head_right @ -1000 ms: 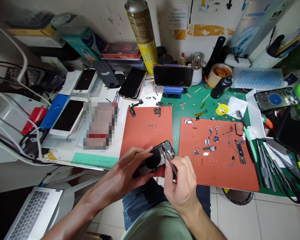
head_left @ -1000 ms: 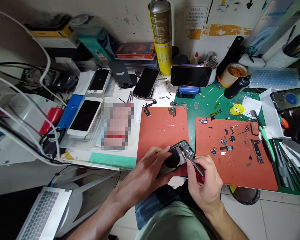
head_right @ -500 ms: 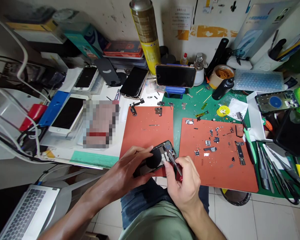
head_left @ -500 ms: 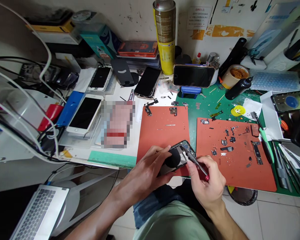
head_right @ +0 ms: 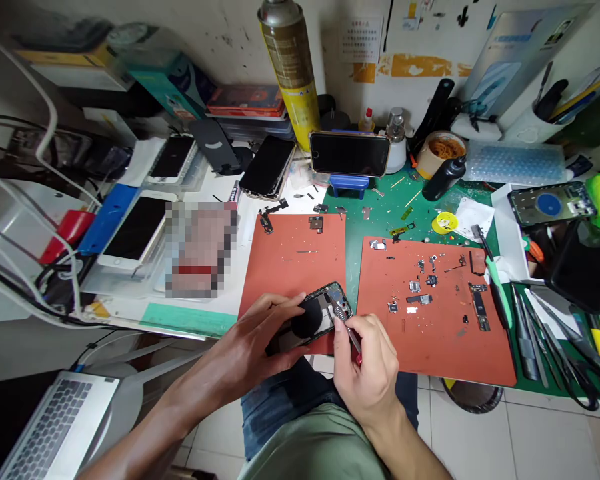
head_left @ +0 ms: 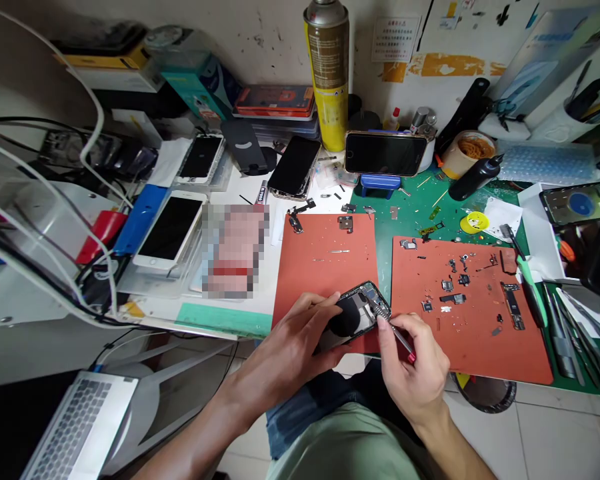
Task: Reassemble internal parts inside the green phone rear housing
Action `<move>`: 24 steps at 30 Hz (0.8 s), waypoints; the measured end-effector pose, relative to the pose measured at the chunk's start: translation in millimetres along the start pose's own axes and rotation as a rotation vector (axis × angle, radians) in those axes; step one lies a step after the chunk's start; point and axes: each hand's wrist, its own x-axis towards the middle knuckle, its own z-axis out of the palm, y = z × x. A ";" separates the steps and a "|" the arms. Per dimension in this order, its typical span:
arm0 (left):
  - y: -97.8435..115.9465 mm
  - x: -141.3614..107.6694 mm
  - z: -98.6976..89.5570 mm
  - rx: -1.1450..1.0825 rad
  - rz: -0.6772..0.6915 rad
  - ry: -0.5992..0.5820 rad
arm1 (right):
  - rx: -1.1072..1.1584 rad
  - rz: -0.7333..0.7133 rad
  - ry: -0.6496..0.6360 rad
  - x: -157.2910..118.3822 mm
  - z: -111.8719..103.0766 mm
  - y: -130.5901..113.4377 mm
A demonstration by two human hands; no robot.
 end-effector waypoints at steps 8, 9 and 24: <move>2.3 0.9 -2.3 0.015 0.011 -0.009 | 0.016 0.022 -0.001 -3.3 1.1 0.5; 2.3 1.0 -2.1 0.021 0.015 -0.007 | 0.014 0.033 0.001 -3.7 1.2 0.6; 1.2 -1.4 0.9 0.050 0.014 -0.003 | 0.003 0.095 0.019 -8.5 1.0 0.0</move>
